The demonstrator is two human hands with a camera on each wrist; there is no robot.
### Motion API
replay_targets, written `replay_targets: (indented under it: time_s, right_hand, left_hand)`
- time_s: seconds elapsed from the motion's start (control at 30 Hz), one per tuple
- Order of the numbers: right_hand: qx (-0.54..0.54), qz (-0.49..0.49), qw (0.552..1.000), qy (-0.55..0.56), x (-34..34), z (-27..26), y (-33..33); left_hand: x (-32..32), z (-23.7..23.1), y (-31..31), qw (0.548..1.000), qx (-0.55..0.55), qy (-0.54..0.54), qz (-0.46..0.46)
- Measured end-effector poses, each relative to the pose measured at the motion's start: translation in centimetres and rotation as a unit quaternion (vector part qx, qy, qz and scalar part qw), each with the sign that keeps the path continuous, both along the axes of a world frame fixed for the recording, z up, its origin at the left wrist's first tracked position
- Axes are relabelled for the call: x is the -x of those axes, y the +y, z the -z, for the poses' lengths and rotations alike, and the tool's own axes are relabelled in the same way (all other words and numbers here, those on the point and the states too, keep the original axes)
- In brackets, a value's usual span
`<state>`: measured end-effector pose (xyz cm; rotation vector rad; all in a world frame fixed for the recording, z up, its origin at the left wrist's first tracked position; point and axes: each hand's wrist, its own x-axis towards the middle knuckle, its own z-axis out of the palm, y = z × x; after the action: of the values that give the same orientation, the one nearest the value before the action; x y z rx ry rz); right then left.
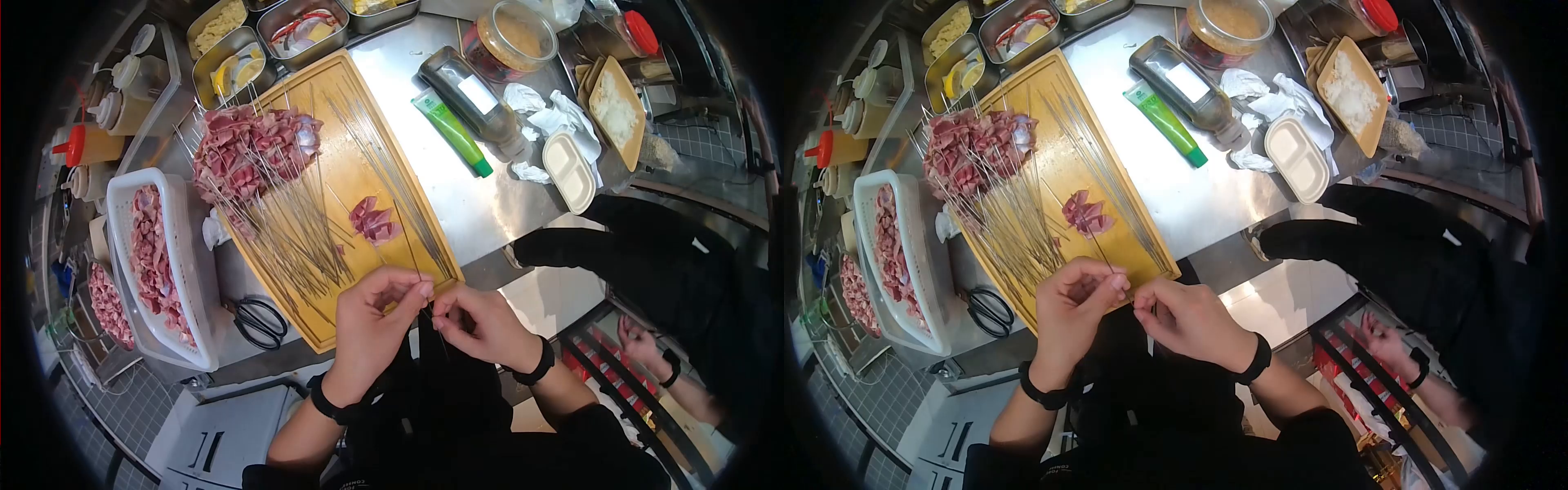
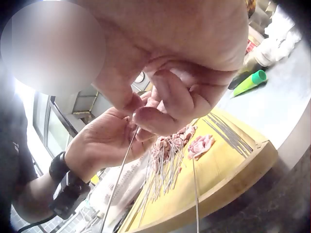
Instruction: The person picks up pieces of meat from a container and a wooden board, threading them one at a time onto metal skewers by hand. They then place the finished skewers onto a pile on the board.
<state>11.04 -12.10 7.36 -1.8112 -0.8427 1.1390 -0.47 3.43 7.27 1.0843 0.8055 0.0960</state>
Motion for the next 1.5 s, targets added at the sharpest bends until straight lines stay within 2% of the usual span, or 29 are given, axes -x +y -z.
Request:
replay_targets:
  time_s: [0.27, 0.37, 0.43, 0.47, 0.5, 0.53, 0.57, 0.63, 0.67, 0.77, 0.83, 0.9, 0.97, 1.03, 1.1, 1.13, 1.17, 1.2, 1.23, 1.27, 1.3, 1.37, 1.4, 1.47, 1.5]
  right_hand:
    - [-0.023, 0.020, 1.000, 0.007, -0.3, 0.1, -0.3]
    - [-0.034, 0.056, 0.997, -0.046, -1.0, 0.3, -1.4]
    - [-0.044, 0.203, 0.971, -0.118, -0.9, 0.1, -3.0]
    - [-0.067, 0.253, 0.955, -0.140, -0.7, 0.1, -4.1]
    - [-0.065, 0.258, 0.953, -0.145, 0.0, -0.1, -4.8]
    - [-0.078, 0.273, 0.949, -0.136, 0.5, -0.5, -5.2]
    - [-0.090, 0.287, 0.945, -0.125, 0.7, -0.8, -5.3]
    - [-0.045, 0.244, 0.969, -0.001, 1.3, -1.0, -3.7]
    - [-0.039, 0.225, 0.973, 0.042, 1.6, -0.6, -2.6]
    - [-0.089, 0.291, 0.921, 0.243, 3.4, 0.0, 0.7]
    - [-0.088, 0.306, 0.915, 0.248, 4.0, -0.2, 1.7]
    - [-0.086, 0.321, 0.909, 0.253, 4.6, 0.2, 2.1]
    - [-0.141, 0.317, 0.924, 0.160, 4.8, 0.9, 2.3]
    - [-0.136, 0.328, 0.918, 0.179, 4.3, 0.6, 2.2]
    - [-0.141, 0.370, 0.900, 0.182, 3.0, 0.2, 2.0]
    - [-0.139, 0.387, 0.897, 0.165, 1.8, 0.1, 1.8]
    - [-0.138, 0.403, 0.893, 0.147, 0.7, 0.2, 1.5]
    - [-0.137, 0.404, 0.892, 0.150, 0.1, 0.3, 1.0]
    - [-0.127, 0.398, 0.896, 0.148, -0.3, 0.5, 0.5]
    - [-0.117, 0.391, 0.901, 0.145, -0.6, 0.7, 0.0]
    - [-0.118, 0.391, 0.901, 0.146, -0.6, 1.2, -0.8]
    - [-0.116, 0.326, 0.927, 0.143, -0.1, 2.8, -2.5]
    - [-0.113, 0.324, 0.928, 0.145, 0.1, 3.6, -2.7]
    - [-0.092, 0.352, 0.899, 0.246, 0.4, 4.6, -2.3]
    - [-0.091, 0.353, 0.898, 0.246, 0.3, 4.7, -1.4]
  left_hand:
    - [-0.2, 0.2, 0.2, 0.998, 0.046, -0.031, -0.025]
    - [0.0, -0.2, 0.5, 0.999, 0.010, -0.028, -0.023]
    - [0.0, -0.4, 1.0, 0.989, -0.056, -0.066, -0.123]
    - [0.4, -0.5, 1.4, 0.984, -0.077, -0.069, -0.142]
    - [0.5, -0.4, 1.6, 0.985, -0.074, -0.074, -0.137]
    - [0.6, -0.4, 1.6, 0.973, -0.046, -0.089, -0.207]
    - [0.9, -0.4, 1.6, 0.955, -0.017, -0.101, -0.277]
    - [1.6, -0.4, 1.0, 0.953, 0.025, -0.124, -0.276]
    - [1.5, -0.6, 0.3, 0.939, 0.109, -0.105, -0.310]
    - [1.7, -0.2, -2.0, 0.888, 0.294, -0.052, -0.349]
    - [2.2, 0.1, -3.2, 0.870, 0.353, -0.038, -0.343]
    - [3.3, 0.8, -4.1, 0.877, 0.355, -0.052, -0.320]
    - [3.8, 1.0, -4.4, 0.879, 0.375, -0.074, -0.287]
    - [4.2, 1.1, -4.3, 0.885, 0.362, -0.078, -0.281]
    - [4.6, -0.2, -3.0, 0.901, 0.422, -0.018, -0.098]
    - [4.4, -1.3, -2.3, 0.908, 0.417, 0.036, -0.032]
    - [4.7, -1.5, -1.3, 0.908, 0.416, 0.038, -0.033]
    - [5.4, -1.6, 0.0, 0.922, 0.369, 0.077, 0.091]
    - [5.8, -1.9, 1.0, 0.917, 0.317, 0.115, 0.214]
    - [5.5, -2.4, 1.8, 0.929, 0.230, 0.145, 0.252]
    - [5.2, -2.6, 2.8, 0.917, 0.199, 0.190, 0.290]
    - [4.1, -2.9, 4.2, 0.892, 0.122, 0.220, 0.375]
    - [4.1, -2.5, 3.9, 0.892, 0.125, 0.222, 0.372]
    - [3.9, -1.4, 2.8, 0.923, 0.136, 0.167, 0.319]
    - [3.8, -0.9, 2.2, 0.922, 0.137, 0.167, 0.320]
